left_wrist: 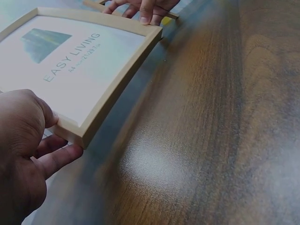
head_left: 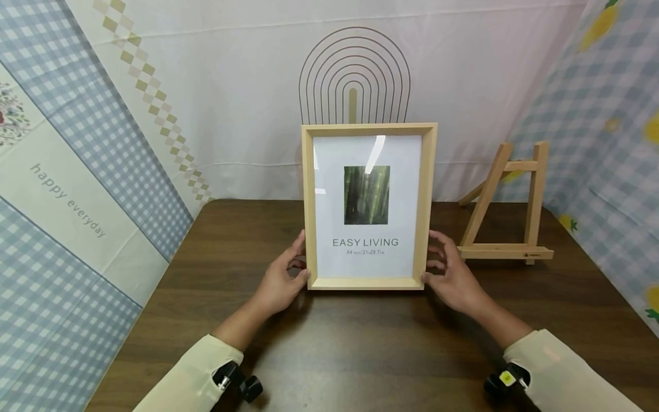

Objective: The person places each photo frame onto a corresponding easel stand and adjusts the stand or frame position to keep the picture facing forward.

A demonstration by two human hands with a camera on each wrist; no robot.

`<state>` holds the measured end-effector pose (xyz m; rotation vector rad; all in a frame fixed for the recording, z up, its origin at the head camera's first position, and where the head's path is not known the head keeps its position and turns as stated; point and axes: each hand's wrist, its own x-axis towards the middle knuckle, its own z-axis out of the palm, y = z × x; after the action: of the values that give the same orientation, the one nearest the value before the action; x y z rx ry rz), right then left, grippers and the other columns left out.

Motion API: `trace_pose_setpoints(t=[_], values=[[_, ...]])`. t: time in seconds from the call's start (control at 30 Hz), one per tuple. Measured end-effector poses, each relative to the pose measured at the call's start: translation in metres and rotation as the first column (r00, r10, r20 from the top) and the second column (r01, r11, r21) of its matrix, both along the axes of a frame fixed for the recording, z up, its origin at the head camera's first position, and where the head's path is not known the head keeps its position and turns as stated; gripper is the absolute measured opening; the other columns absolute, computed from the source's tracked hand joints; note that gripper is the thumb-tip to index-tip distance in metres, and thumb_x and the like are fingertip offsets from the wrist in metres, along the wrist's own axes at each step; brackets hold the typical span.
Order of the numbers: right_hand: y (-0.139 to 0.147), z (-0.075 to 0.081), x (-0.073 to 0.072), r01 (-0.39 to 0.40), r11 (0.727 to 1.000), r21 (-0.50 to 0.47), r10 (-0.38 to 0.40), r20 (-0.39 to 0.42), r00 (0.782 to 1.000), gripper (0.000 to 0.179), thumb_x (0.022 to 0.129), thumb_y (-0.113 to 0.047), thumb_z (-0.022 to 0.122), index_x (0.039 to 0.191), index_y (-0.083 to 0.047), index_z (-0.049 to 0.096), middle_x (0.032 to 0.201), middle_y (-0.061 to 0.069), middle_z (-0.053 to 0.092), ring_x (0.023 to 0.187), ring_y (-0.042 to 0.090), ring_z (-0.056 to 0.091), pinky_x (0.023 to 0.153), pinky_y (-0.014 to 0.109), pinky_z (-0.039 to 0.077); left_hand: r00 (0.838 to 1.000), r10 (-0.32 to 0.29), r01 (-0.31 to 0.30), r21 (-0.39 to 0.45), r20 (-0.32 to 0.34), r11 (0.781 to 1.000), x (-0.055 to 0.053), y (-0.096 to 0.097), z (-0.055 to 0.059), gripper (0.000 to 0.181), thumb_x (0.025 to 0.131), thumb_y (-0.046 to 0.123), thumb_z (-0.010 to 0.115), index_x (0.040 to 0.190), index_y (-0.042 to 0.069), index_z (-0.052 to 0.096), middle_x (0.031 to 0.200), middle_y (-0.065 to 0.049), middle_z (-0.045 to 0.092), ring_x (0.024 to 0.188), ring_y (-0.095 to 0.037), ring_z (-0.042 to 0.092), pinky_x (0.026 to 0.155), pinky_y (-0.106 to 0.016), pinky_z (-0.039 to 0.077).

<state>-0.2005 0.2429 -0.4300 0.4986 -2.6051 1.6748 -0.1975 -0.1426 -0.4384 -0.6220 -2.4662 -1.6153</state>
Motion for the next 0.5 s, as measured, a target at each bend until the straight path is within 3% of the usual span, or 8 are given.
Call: trace_pose_setpoints(t=[0.23, 0.47, 0.5], values=[[0.001, -0.001, -0.003, 0.011, 1.000, 0.002, -0.011, -0.014, 1.000, 0.091, 0.090, 0.016, 0.062, 0.160, -0.012, 0.012, 0.145, 0.031, 0.041, 0.118, 0.048, 0.058, 0.080, 0.031, 0.057, 1.000, 0.010, -0.010, 0.000, -0.007, 1.000, -0.003, 0.001, 0.003, 0.087, 0.093, -0.011, 0.066, 0.164, 0.024, 0.029, 0.131, -0.019, 0.059, 0.102, -0.031, 0.065, 0.060, -0.027, 0.056], [0.000, 0.003, -0.004, 0.025, 1.000, 0.007, -0.025, -0.029, 0.999, 0.092, 0.090, 0.015, 0.064, 0.161, -0.015, 0.013, 0.144, 0.029, 0.043, 0.118, 0.046, 0.058, 0.080, 0.031, 0.057, 0.999, 0.052, -0.052, 0.015, 0.001, 0.999, 0.017, 0.014, 0.039, 0.079, 0.091, -0.019, 0.063, 0.160, 0.004, 0.033, 0.127, -0.028, 0.059, 0.101, -0.041, 0.064, 0.060, -0.021, 0.050], [0.000, 0.003, -0.004, 0.024, 1.000, 0.005, -0.024, -0.035, 0.999, 0.092, 0.090, 0.015, 0.064, 0.161, -0.014, 0.013, 0.144, 0.030, 0.043, 0.118, 0.047, 0.058, 0.080, 0.030, 0.058, 0.999, 0.054, -0.054, 0.016, 0.000, 0.998, 0.017, 0.014, 0.039, 0.079, 0.091, -0.019, 0.063, 0.160, 0.004, 0.033, 0.127, -0.028, 0.059, 0.100, -0.041, 0.064, 0.061, -0.022, 0.051]])
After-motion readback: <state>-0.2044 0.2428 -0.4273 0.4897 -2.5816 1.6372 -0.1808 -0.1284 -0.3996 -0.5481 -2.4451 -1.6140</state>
